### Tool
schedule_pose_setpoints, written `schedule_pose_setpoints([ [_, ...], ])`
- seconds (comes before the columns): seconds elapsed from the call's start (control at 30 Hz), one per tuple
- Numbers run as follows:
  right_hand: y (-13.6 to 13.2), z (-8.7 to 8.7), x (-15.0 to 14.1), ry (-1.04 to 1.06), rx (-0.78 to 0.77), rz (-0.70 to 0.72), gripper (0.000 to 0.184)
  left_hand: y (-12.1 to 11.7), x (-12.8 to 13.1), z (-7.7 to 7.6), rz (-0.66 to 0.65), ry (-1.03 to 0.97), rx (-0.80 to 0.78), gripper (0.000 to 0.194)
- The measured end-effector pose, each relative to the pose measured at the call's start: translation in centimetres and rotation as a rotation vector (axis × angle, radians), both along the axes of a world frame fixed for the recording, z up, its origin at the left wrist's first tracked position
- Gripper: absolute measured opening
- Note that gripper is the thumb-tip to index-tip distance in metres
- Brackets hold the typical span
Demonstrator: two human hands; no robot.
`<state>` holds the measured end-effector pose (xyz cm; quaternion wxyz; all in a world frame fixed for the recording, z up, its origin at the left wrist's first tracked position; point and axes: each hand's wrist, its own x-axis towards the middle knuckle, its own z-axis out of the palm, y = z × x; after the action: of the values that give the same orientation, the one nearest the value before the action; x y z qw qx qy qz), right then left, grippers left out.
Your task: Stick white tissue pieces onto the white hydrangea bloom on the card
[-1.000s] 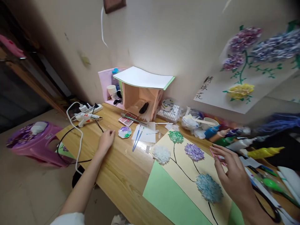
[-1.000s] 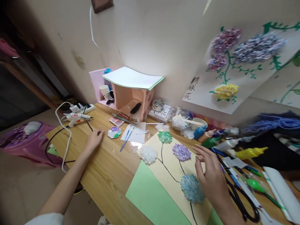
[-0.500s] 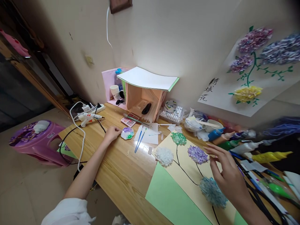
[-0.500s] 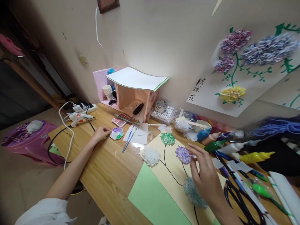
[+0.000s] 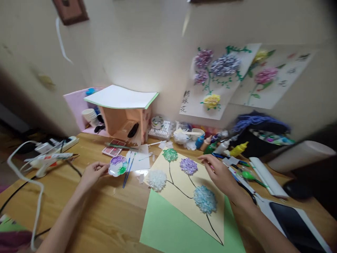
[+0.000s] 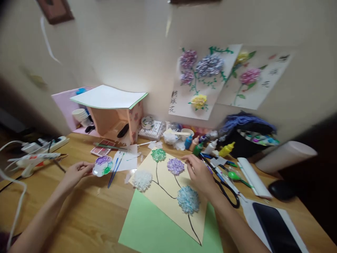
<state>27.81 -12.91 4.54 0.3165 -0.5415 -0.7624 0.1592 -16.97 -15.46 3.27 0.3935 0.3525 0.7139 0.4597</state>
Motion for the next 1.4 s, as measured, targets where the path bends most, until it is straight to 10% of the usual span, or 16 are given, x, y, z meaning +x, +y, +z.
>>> schedule_pose_setpoints([
  [0.13, 1.9, -0.8, 2.8, 0.010, -0.150, -0.166, 0.020, 2.4, 5.9, 1.2, -0.175, -0.069, -0.013, 0.035],
  [0.43, 8.4, 1.8, 5.6, -0.330, 0.122, -0.459, 0.026, 4.4, 15.0, 0.8, -0.417, -0.185, -0.038, 0.043],
  [0.77, 11.0, 1.3, 4.9, -0.417, -0.003, -0.511, 0.024, 3.5, 14.1, -1.8, -0.284, -0.338, -0.025, 0.040],
  [1.4, 14.2, 1.1, 2.2, -0.579, -0.139, -0.449, 0.027, 4.1, 10.0, -1.7, -0.090, -0.410, -0.004, 0.021],
])
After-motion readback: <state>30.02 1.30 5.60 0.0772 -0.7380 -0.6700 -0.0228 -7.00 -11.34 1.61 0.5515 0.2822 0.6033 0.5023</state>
